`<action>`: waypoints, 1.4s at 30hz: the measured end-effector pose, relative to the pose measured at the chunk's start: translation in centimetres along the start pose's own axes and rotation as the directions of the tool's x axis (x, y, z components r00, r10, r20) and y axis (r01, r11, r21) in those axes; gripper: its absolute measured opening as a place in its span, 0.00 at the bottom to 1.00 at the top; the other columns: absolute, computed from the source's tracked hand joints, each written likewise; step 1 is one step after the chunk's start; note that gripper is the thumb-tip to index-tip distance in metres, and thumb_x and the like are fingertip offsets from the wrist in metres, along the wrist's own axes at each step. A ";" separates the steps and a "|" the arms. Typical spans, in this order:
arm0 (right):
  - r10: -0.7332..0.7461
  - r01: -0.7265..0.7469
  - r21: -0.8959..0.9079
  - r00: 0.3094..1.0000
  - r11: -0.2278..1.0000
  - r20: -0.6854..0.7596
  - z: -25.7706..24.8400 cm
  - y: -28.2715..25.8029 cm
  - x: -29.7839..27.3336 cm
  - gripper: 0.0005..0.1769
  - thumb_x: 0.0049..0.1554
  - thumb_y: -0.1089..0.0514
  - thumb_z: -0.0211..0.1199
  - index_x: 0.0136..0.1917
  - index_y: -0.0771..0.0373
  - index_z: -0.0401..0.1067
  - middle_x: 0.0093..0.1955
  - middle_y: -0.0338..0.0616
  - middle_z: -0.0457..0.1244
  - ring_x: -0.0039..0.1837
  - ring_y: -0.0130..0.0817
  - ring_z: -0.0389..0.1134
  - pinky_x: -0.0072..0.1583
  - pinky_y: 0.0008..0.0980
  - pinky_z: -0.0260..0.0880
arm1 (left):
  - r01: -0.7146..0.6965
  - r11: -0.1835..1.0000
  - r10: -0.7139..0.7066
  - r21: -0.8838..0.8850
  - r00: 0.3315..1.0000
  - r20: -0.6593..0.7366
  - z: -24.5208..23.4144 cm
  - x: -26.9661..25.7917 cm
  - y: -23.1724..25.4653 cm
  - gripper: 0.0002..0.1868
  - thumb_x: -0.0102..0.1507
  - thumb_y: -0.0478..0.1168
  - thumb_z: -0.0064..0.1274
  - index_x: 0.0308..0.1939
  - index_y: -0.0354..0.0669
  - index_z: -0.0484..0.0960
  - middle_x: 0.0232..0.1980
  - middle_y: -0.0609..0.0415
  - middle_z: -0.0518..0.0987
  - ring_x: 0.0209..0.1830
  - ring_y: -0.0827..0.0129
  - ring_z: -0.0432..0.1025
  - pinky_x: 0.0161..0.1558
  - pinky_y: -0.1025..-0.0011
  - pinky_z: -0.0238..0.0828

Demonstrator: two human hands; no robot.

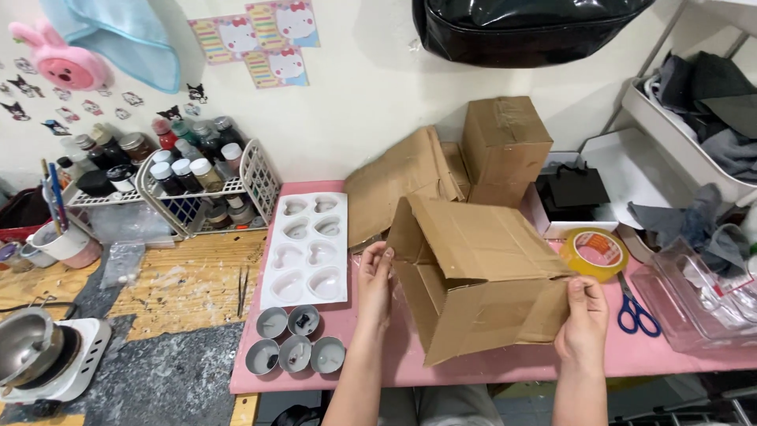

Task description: Packing small round items and square items into cardboard boxes and sealing them.

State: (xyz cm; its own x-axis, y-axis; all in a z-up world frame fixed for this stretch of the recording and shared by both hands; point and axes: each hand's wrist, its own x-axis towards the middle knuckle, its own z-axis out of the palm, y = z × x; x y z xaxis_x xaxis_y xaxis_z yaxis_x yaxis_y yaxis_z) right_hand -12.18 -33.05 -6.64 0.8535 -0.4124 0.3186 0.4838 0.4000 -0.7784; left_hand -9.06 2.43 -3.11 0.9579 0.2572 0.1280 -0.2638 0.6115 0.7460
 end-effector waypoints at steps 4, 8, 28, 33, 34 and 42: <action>-0.025 0.020 0.113 0.999 0.993 0.044 2.4 -2.2 -0.7 0.10 0.74 0.54 0.60 0.54 0.62 0.68 0.58 0.42 0.67 0.60 0.31 0.68 0.67 0.33 0.68 | 0.051 0.995 -0.054 0.081 0.998 0.041 0.4 -1.6 1.0 0.14 0.71 0.41 0.55 0.58 0.38 0.77 0.43 0.62 0.73 0.33 0.78 0.60 0.36 0.77 0.57; 0.347 -0.317 0.212 0.930 0.925 -0.123 6.3 -3.5 -2.6 0.27 0.67 0.43 0.50 0.72 0.58 0.64 0.67 0.42 0.65 0.64 0.35 0.68 0.64 0.41 0.69 | 0.137 0.991 -0.137 0.004 0.986 0.097 3.4 -3.8 2.8 0.18 0.71 0.45 0.47 0.63 0.43 0.70 0.54 0.55 0.76 0.51 0.72 0.70 0.52 0.72 0.69; -0.445 0.460 -0.217 0.888 0.861 0.114 8.4 -4.8 -4.4 0.23 0.69 0.56 0.60 0.72 0.59 0.56 0.73 0.52 0.57 0.77 0.43 0.60 0.81 0.42 0.61 | -0.405 0.761 0.061 0.507 0.823 0.566 9.4 -4.4 9.1 0.19 0.55 0.37 0.68 0.42 0.42 0.73 0.71 0.48 0.62 0.76 0.51 0.60 0.76 0.54 0.56; -0.306 0.732 -0.447 0.643 0.514 0.702 12.4 -13.0 -2.6 0.23 0.50 0.55 0.64 0.59 0.60 0.73 0.75 0.47 0.57 0.82 0.54 0.49 0.80 0.52 0.45 | -0.605 0.671 0.030 0.429 0.600 0.800 9.0 -3.1 9.2 0.17 0.59 0.35 0.67 0.40 0.43 0.70 0.67 0.51 0.75 0.81 0.49 0.60 0.78 0.52 0.58; -0.307 0.733 -0.447 0.643 0.513 0.702 12.1 -12.6 -1.9 0.23 0.50 0.55 0.64 0.59 0.60 0.73 0.75 0.47 0.57 0.82 0.54 0.49 0.80 0.52 0.45 | -0.607 0.670 0.032 0.427 0.598 0.801 8.8 -3.2 9.4 0.17 0.59 0.35 0.67 0.40 0.43 0.70 0.67 0.51 0.75 0.81 0.49 0.60 0.78 0.52 0.58; -0.163 0.510 -0.726 0.853 0.462 0.495 14.8 -10.6 -0.3 0.42 0.39 0.55 0.79 0.65 0.60 0.65 0.78 0.59 0.42 0.80 0.54 0.46 0.73 0.49 0.60 | -0.369 0.884 0.043 0.285 0.673 0.738 6.7 -4.0 9.0 0.17 0.61 0.32 0.62 0.37 0.44 0.66 0.66 0.49 0.75 0.77 0.50 0.65 0.77 0.50 0.60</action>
State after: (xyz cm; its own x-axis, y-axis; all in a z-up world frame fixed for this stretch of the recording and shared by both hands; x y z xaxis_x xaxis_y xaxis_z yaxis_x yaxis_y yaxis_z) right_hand -14.72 -25.05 9.47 0.7452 -0.0115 0.6667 0.5179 -0.6198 -0.5896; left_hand -14.49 1.86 7.50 0.7174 -0.3527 0.6008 -0.5548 0.2324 0.7989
